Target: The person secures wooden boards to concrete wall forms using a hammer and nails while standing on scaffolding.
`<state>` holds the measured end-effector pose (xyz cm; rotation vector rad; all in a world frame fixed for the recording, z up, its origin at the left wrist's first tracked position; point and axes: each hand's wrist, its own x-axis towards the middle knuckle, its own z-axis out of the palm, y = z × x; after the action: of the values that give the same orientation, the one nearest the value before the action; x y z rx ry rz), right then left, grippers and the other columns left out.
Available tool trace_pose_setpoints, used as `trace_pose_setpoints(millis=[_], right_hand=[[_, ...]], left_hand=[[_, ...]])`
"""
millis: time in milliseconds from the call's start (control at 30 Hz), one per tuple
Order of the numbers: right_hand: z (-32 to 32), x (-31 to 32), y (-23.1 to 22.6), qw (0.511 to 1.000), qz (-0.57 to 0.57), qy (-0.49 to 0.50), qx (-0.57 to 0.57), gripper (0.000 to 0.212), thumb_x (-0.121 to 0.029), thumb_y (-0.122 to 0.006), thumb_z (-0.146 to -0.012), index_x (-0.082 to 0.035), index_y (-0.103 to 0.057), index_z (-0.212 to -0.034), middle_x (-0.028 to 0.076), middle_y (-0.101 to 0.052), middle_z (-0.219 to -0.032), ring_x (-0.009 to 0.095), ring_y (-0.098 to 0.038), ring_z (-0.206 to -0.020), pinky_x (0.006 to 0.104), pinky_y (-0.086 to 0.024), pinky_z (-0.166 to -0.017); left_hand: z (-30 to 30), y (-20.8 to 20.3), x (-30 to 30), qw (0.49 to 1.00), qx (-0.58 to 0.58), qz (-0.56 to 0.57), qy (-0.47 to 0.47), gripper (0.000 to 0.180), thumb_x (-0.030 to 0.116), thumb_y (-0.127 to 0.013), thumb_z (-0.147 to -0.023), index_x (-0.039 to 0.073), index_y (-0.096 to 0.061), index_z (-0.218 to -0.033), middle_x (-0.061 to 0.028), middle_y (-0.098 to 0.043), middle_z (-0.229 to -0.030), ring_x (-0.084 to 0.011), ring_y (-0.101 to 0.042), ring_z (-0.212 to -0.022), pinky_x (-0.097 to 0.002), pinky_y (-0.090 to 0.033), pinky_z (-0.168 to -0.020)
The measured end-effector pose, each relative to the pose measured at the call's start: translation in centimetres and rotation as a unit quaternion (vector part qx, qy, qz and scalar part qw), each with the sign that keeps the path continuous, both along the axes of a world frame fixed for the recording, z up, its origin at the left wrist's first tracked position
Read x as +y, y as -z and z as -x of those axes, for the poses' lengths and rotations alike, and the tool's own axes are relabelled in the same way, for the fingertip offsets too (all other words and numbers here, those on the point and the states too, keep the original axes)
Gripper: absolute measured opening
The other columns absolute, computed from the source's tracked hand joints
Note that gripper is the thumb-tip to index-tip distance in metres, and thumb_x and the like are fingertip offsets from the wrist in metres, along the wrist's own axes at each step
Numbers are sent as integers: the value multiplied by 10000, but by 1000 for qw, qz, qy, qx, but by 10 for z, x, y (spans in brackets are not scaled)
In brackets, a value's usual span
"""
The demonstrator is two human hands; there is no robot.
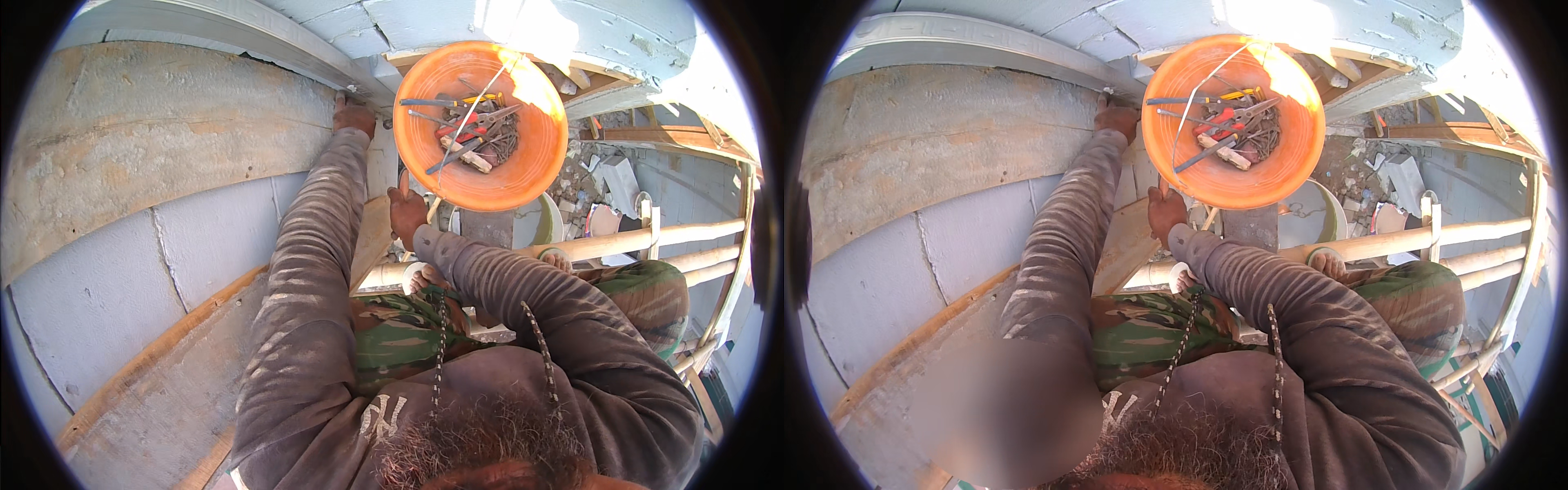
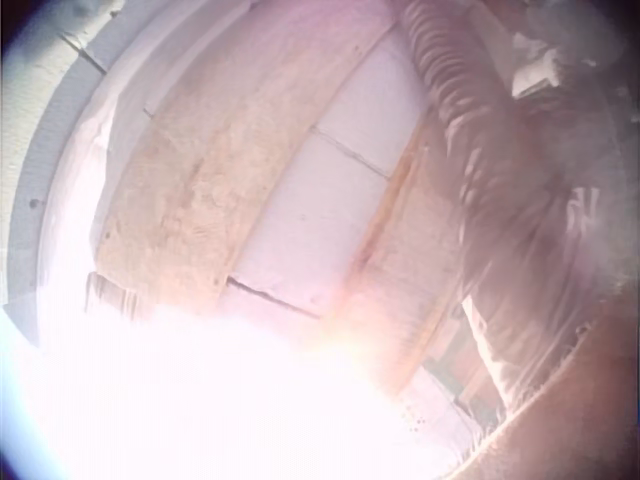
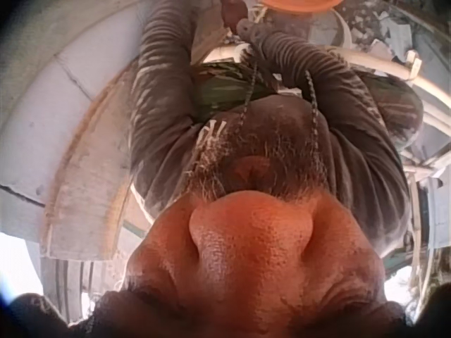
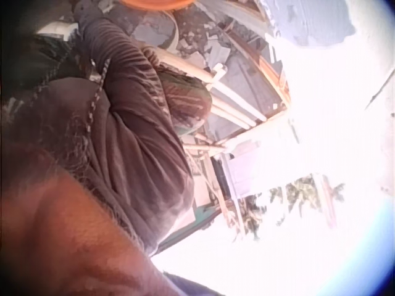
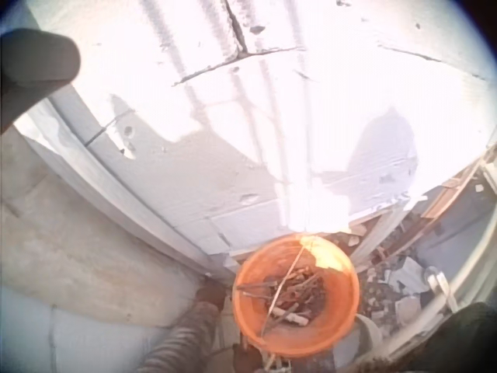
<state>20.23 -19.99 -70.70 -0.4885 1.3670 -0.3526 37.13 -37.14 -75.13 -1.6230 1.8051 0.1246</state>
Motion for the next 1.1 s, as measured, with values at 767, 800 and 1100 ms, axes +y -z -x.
trace_pose_setpoints(millis=[767, 800, 1100], right_hand=[[-37, 3, 38, 986, 144, 14, 79, 503, -352, -553, -979, 121, -622, -1136, 378, -668, -1039, 538, -653, -1003, 536, -502, -936], [-33, 2, 33, 989, 128, 16, 67, 514, -355, -558, -976, 126, -613, -1148, 383, -666, -1036, 538, -656, -991, 535, -504, -935], [-26, 1, 41, 994, 99, 5, 47, 518, -307, -558, -981, 108, -553, -1291, 362, -663, -1146, 505, -641, -1106, 507, -480, -1006]], left_hand=[[0, 0, 3, 1000, -3, 25, 19, 382, 240, -438, -1025, 142, -706, -1279, -90, -692, -1335, -244, -572, -1321, -522, -186, -1214], [1, 1, 3, 1000, -13, -3, 16, 390, 242, -431, -1029, 141, -692, -1301, -92, -687, -1345, -245, -567, -1330, -520, -188, -1214], [4, -18, -1, 998, 44, 10, -34, 275, 177, -528, -977, 137, -745, -1140, -97, -744, -1183, -237, -626, -1249, -507, -294, -1179]])
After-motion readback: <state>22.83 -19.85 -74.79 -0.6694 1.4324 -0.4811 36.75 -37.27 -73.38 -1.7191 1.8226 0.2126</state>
